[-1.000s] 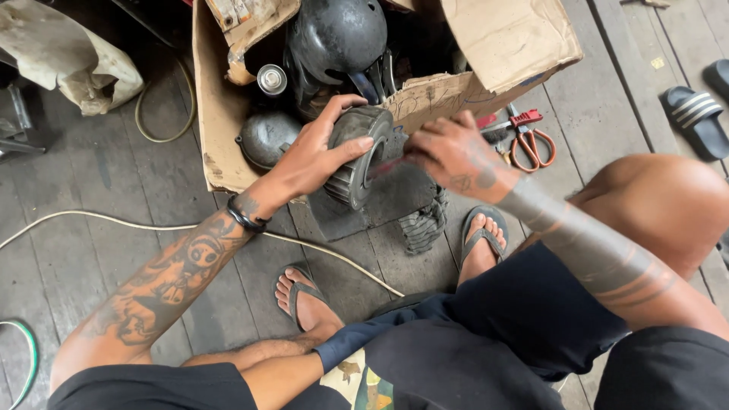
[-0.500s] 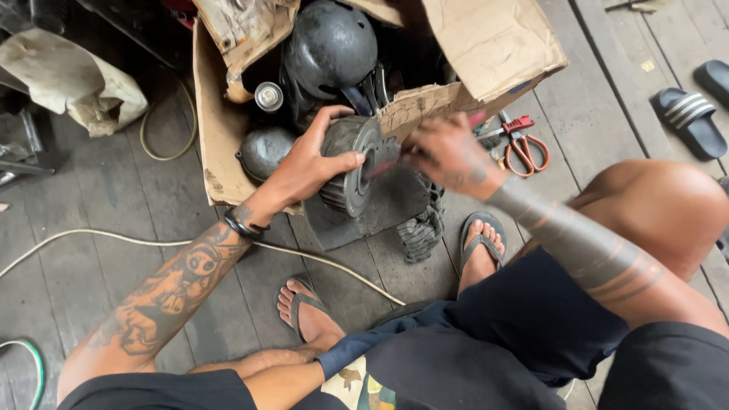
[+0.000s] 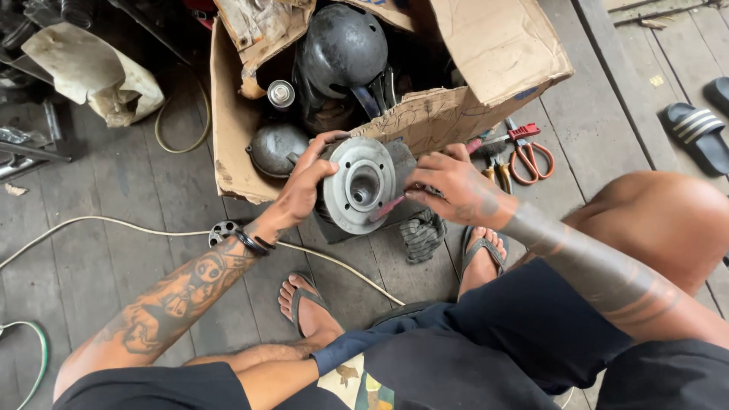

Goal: Cleaning a motorcycle engine cylinder head by scraping dirt and carbon with a small tool

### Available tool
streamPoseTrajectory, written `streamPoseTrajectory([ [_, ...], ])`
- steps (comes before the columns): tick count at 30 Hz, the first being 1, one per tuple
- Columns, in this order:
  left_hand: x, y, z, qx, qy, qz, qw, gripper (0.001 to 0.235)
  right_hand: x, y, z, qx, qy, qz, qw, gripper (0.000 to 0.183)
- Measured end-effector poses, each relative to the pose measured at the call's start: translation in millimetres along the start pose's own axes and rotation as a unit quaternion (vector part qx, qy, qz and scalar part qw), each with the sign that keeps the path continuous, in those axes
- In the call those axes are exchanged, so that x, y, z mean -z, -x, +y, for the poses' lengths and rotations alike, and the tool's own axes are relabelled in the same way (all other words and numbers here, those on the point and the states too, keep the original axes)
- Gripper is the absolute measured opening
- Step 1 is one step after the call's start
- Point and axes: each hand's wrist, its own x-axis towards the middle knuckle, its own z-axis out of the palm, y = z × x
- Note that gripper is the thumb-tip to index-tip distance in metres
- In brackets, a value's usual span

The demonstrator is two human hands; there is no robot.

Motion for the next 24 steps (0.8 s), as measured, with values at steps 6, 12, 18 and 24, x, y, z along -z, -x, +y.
streamPoseTrajectory([
  [6, 7, 1, -11, -0.035, 0.02, 0.008, 0.999, 0.063, 2, -9, 51, -0.049, 0.086, 0.094, 0.991, 0.022],
  [12, 16, -5, -21, -0.042, 0.009, 0.002, 0.999, 0.062, -9, -16, 0, 0.025, -0.042, 0.022, 0.999, 0.011],
  [18, 16, -3, -22, -0.062, 0.031, 0.013, 0.998, 0.053, -13, -18, 50, -0.058, 0.012, 0.065, 0.996, 0.017],
  [24, 19, -2, -22, -0.083, 0.05, -0.021, 0.995, 0.049, -30, -18, 38, 0.032, -0.025, 0.023, 0.999, 0.018],
])
